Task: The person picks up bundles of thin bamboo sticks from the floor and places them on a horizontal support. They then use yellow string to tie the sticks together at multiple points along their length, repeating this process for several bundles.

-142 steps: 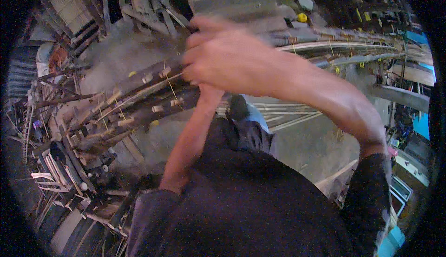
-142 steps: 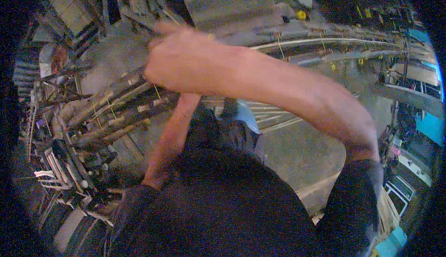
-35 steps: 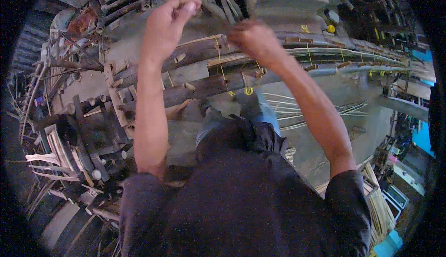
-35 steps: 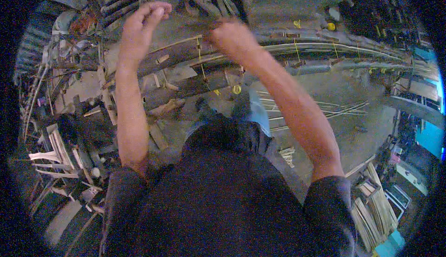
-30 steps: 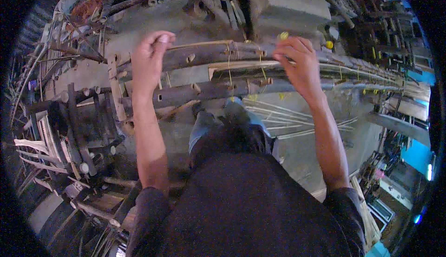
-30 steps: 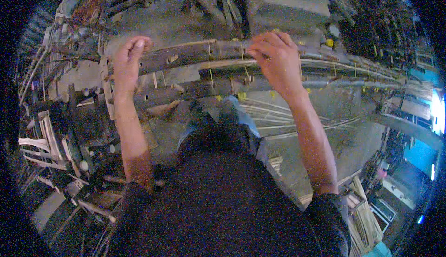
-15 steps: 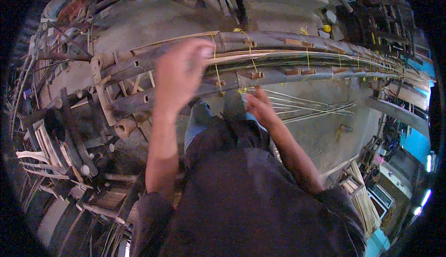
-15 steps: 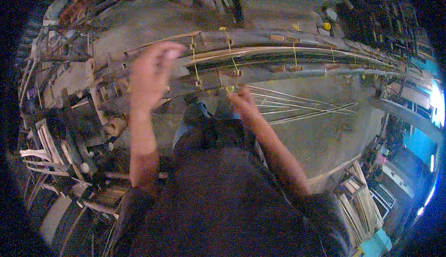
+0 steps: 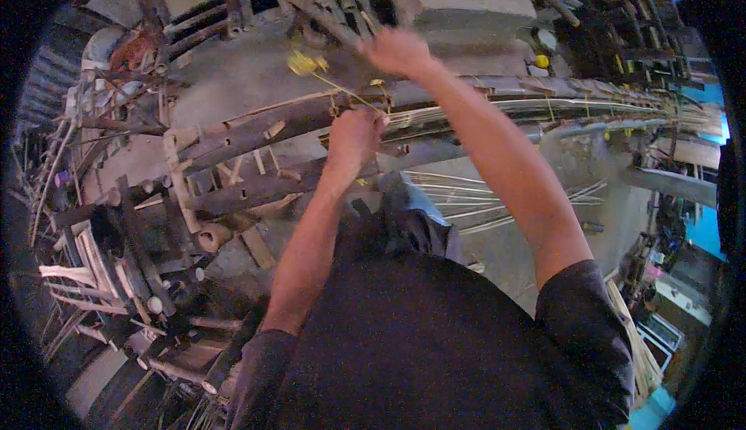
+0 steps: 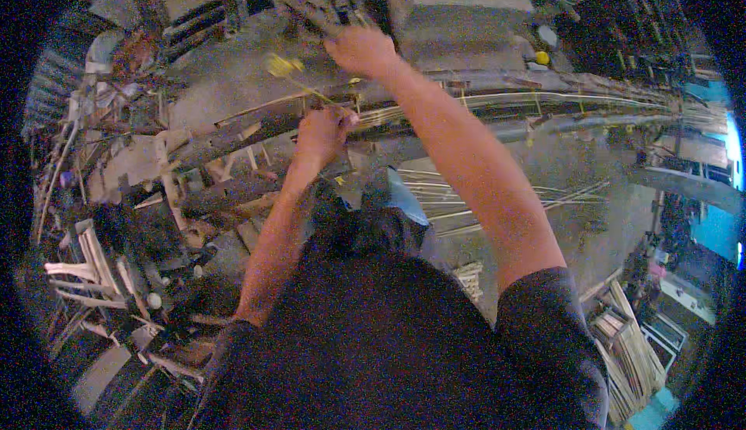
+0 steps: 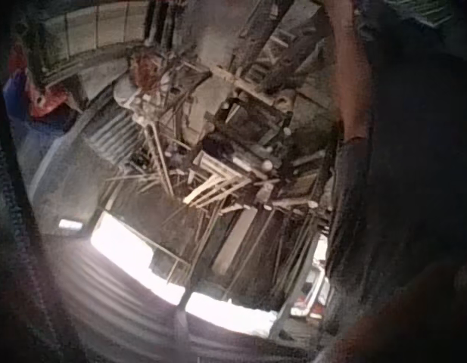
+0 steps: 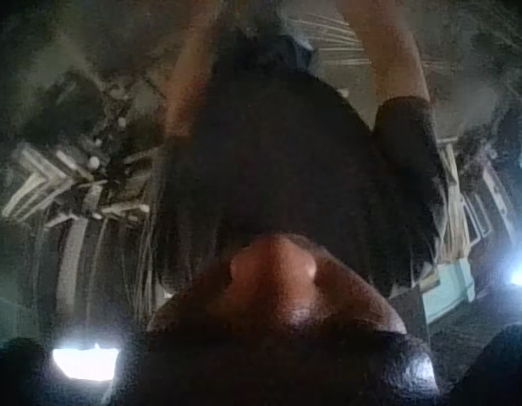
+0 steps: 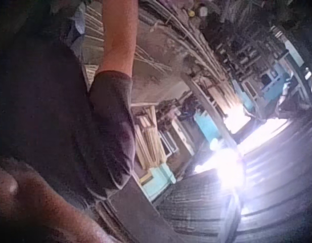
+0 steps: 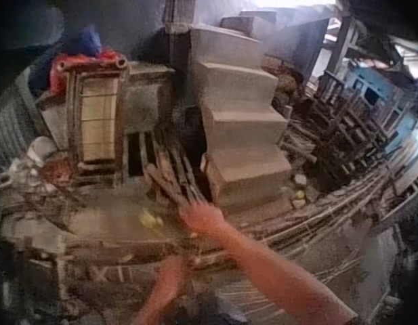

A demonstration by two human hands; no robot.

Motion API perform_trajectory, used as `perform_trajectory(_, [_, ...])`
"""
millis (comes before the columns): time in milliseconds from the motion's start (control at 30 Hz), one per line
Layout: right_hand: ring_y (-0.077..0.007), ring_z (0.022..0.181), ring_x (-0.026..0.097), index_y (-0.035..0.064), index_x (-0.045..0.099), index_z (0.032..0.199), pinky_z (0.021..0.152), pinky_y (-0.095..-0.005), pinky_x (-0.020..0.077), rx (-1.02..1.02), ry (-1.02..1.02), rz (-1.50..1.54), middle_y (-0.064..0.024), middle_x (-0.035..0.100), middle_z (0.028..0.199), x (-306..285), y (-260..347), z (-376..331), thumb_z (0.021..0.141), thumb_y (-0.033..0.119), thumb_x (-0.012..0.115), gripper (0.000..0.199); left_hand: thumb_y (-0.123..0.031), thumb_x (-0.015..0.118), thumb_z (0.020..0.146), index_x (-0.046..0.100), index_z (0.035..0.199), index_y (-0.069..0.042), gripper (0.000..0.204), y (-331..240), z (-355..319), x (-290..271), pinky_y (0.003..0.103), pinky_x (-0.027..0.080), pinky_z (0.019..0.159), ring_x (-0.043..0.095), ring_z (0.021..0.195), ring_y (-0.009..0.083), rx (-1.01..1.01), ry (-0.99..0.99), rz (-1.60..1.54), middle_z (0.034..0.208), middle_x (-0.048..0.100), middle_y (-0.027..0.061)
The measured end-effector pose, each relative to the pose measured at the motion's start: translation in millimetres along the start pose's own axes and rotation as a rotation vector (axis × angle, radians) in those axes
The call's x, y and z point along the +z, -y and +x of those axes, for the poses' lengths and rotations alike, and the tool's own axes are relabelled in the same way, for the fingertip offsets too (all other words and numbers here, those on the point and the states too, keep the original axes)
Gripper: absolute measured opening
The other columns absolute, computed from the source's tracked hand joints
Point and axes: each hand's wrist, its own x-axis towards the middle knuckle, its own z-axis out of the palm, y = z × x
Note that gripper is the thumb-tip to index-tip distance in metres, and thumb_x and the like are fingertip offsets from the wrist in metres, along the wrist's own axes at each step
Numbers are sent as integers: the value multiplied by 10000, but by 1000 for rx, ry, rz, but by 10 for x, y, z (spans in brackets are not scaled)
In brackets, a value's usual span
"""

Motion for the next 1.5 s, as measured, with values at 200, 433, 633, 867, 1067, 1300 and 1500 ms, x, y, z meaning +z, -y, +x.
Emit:
perform_trajectory(200, [-362,801,648,43,626,907,749,-425,523,-389,-270,767,-166,662,857,73,-95,-581,922,287,507,273,-299,565,898,697,952,-56,282,16,-103,-15,473,501,732,637,818,399,-10,-4,37,881,675,178])
perform_trajectory(433, [-324,630,657,87,627,779,600,-435,540,-621,23,278,-111,663,727,1771,-59,-1667,866,255,547,206,-293,527,952,674,816,-50,315,-391,-33,-221,396,494,721,662,778,256,29,-21,-310,789,683,124])
perform_trajectory(633, [-322,645,654,90,593,752,614,-442,533,-610,215,359,-91,632,694,1357,-177,-1905,820,252,569,178,-348,484,950,622,893,-30,352,191,1191,-290,315,458,617,517,630,131,-342,220,-355,688,528,17])
perform_trajectory(867, [-263,824,619,63,503,1192,701,-378,519,-517,-36,644,-146,570,1054,1032,-69,-2222,830,143,622,389,-434,503,926,682,932,-49,425,521,1602,-509,399,503,693,655,807,268,-55,371,163,842,684,119])
perform_trajectory(1067, [-215,766,616,29,597,1052,687,-353,511,-131,104,1087,-83,624,910,1911,468,-2006,899,145,584,193,-421,505,928,667,962,-33,422,275,416,-1290,437,484,725,646,792,354,-4,136,279,818,668,184])
perform_trajectory(1300, [-340,737,584,69,644,858,679,-407,495,-728,-217,-135,-103,563,746,-373,1170,-1250,808,129,617,83,-281,564,878,675,913,-86,227,747,-594,-470,489,518,743,635,823,386,139,-51,276,853,670,182])
perform_trajectory(1500, [-293,757,673,60,710,920,746,-403,524,-44,-2,-71,-150,663,751,-54,1266,-219,876,285,567,271,-332,505,922,681,963,-83,308,721,-622,-564,481,508,801,645,852,410,2,64,134,906,680,184])
